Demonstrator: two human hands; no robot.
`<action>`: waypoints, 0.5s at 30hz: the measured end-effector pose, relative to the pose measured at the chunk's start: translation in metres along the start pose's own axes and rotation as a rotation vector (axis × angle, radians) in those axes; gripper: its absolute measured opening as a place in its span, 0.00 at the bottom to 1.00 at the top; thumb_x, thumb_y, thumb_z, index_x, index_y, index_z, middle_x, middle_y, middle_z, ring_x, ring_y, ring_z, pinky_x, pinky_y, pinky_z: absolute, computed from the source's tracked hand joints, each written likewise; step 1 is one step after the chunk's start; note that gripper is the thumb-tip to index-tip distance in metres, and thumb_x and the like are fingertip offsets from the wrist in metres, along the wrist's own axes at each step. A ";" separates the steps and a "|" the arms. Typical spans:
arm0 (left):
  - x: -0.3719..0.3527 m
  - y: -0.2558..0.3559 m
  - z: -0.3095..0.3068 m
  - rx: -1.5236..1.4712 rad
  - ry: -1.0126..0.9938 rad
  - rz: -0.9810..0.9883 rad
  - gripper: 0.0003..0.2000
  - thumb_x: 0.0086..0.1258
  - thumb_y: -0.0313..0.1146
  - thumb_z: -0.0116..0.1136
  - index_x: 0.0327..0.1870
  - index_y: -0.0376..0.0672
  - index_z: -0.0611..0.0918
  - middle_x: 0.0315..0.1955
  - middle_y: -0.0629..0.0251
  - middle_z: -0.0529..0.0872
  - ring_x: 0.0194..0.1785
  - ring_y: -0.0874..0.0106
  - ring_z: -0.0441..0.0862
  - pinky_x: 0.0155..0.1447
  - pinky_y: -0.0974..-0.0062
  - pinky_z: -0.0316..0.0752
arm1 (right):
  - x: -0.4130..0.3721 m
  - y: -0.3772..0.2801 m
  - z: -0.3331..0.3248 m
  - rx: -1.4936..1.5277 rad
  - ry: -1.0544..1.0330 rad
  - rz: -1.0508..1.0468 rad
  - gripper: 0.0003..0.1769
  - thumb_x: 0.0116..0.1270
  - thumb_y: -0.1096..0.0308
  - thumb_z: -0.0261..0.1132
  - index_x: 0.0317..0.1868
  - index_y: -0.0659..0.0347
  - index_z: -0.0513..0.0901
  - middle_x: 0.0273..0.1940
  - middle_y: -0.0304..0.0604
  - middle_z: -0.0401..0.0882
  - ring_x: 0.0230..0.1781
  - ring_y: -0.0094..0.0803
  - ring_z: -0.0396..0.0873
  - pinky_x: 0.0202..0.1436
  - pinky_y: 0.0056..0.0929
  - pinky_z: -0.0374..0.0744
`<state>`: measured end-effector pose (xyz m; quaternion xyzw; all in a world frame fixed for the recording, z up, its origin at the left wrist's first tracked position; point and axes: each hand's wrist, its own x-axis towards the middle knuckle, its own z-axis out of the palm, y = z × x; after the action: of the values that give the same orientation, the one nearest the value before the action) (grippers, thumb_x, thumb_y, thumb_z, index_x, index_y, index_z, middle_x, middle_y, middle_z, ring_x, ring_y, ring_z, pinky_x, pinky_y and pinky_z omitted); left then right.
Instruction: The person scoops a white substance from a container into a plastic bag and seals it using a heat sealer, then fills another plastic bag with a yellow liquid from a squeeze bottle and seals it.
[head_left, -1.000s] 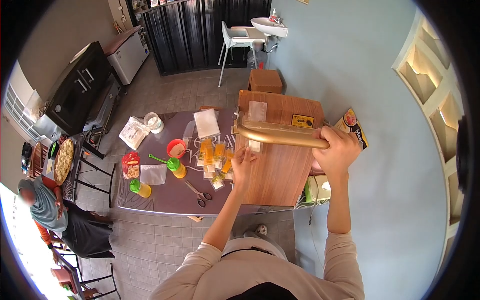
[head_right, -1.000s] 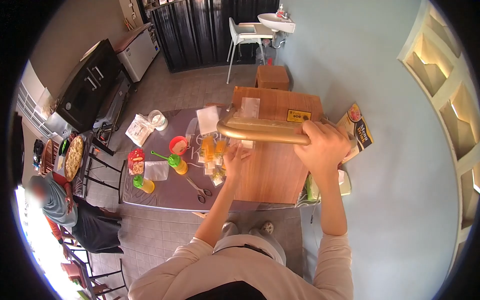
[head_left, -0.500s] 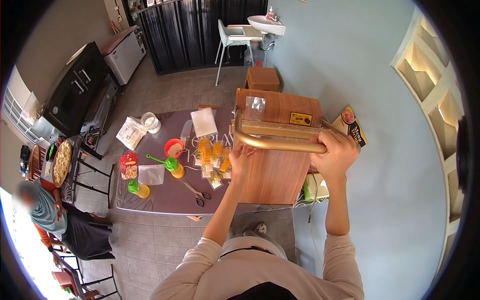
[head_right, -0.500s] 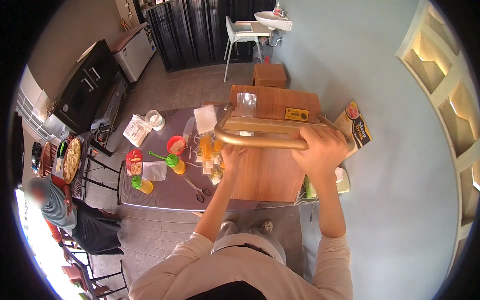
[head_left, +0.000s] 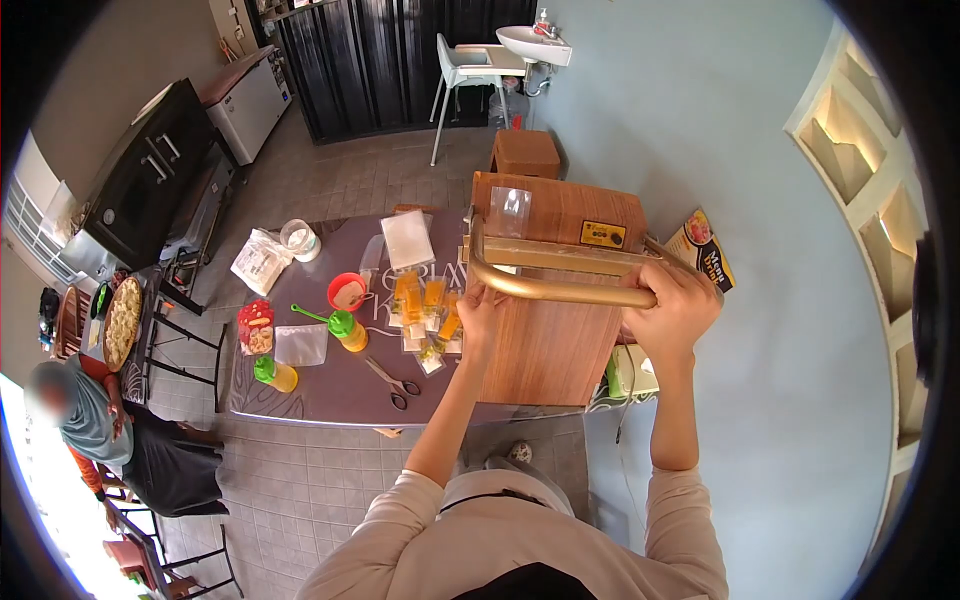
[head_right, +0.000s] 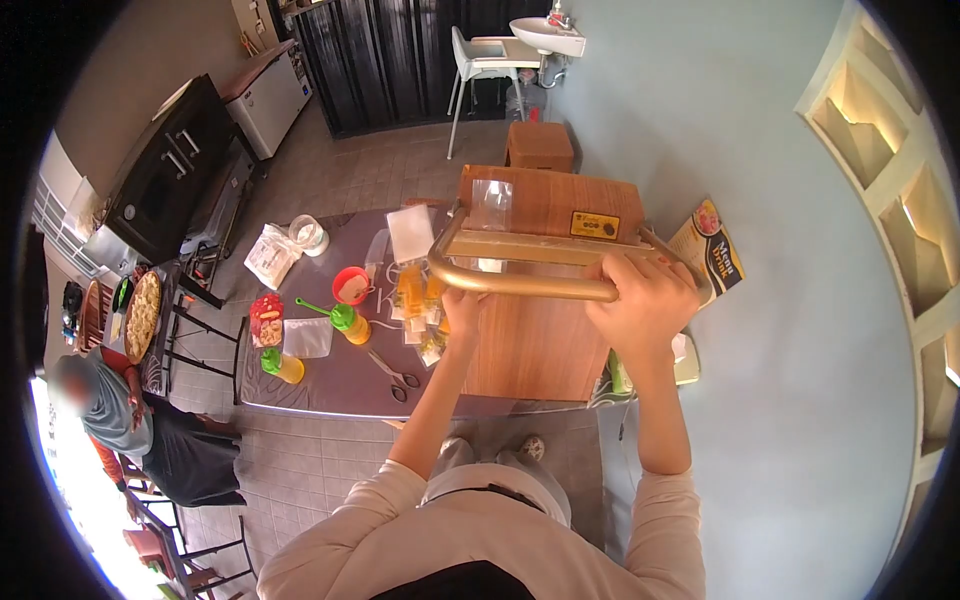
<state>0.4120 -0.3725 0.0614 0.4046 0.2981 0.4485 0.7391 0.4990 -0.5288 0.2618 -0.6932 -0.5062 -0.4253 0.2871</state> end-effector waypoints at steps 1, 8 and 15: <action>0.000 -0.001 0.000 0.005 -0.001 0.000 0.10 0.71 0.30 0.49 0.41 0.30 0.79 0.32 0.63 0.83 0.36 0.75 0.81 0.43 0.78 0.79 | -0.001 0.001 0.000 0.000 -0.001 0.000 0.08 0.34 0.72 0.63 0.11 0.49 0.71 0.11 0.30 0.70 0.12 0.28 0.67 0.21 0.26 0.61; 0.023 -0.036 -0.020 0.172 -0.035 0.110 0.12 0.67 0.36 0.56 0.38 0.34 0.79 0.29 0.62 0.82 0.34 0.73 0.82 0.36 0.79 0.78 | -0.010 -0.004 -0.006 -0.004 -0.090 0.020 0.08 0.35 0.72 0.64 0.12 0.50 0.71 0.10 0.32 0.69 0.12 0.29 0.67 0.21 0.27 0.60; 0.013 -0.016 -0.010 0.021 -0.051 -0.027 0.14 0.68 0.38 0.55 0.40 0.32 0.77 0.28 0.60 0.82 0.34 0.73 0.82 0.39 0.80 0.78 | -0.042 -0.010 -0.011 0.047 -0.264 0.083 0.11 0.39 0.71 0.65 0.12 0.52 0.70 0.11 0.31 0.70 0.12 0.28 0.69 0.21 0.27 0.60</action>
<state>0.4166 -0.3615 0.0417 0.4197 0.2892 0.4251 0.7481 0.4810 -0.5537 0.2299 -0.7565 -0.5202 -0.3062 0.2516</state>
